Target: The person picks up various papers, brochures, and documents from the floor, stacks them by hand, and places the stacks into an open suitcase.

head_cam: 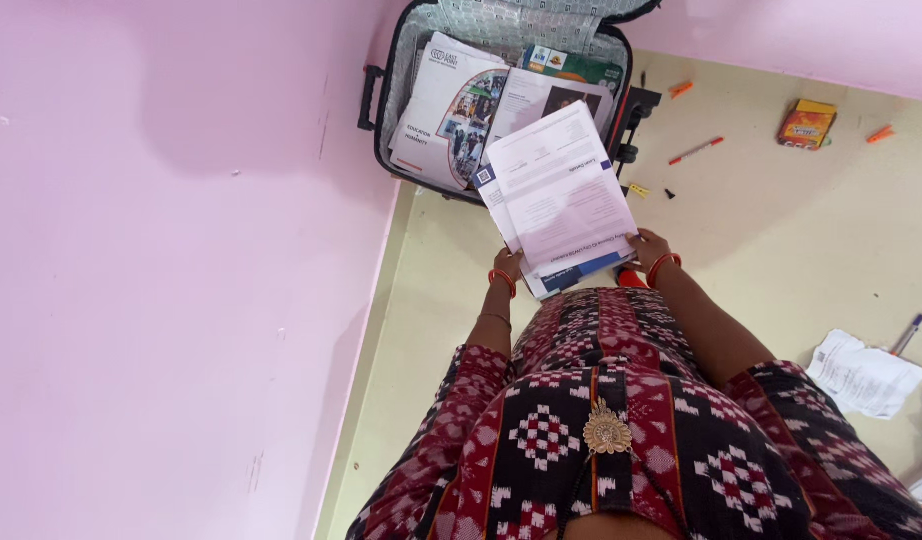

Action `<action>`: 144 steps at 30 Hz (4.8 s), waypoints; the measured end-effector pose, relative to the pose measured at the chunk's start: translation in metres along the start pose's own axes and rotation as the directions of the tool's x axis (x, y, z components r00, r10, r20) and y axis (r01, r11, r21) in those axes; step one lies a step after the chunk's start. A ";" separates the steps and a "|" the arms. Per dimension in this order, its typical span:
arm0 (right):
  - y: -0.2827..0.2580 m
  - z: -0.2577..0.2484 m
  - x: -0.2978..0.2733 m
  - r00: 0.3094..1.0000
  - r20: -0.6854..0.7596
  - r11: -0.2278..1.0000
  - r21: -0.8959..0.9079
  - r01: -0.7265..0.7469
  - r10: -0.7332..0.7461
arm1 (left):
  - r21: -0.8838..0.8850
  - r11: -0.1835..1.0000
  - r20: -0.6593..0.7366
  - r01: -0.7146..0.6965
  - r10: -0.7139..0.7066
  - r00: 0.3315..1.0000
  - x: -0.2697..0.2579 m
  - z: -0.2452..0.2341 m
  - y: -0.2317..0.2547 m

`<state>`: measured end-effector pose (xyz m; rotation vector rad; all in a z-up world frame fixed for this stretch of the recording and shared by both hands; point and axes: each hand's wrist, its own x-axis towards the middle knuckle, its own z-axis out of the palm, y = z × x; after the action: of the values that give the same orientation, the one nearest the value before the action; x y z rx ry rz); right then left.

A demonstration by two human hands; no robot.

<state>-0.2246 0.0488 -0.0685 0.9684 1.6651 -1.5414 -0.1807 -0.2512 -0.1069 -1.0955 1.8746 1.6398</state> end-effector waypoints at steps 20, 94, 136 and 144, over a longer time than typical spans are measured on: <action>0.057 0.063 0.007 0.956 0.068 0.849 0.482 0.218 -0.284 | -0.389 0.886 -0.199 -0.254 0.188 0.962 -0.002 -0.081 0.014; -0.037 0.015 -0.006 0.521 -0.215 0.562 -0.271 0.781 -0.826 | 0.001 0.704 0.199 -0.710 0.696 0.690 0.064 0.015 0.129; -0.090 0.149 0.063 0.972 -0.016 0.875 0.431 0.218 -0.234 | 0.639 0.736 0.289 -0.224 0.040 0.957 0.208 -0.043 0.222; -0.048 0.153 0.025 0.917 -0.030 0.913 -0.107 0.394 -0.399 | 0.871 0.463 0.200 -0.165 -0.026 0.979 0.186 -0.037 0.191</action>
<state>-0.2809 -0.1027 -0.0784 0.6462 2.0487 -1.6791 -0.4344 -0.3406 -0.1169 -0.3628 2.1914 0.4973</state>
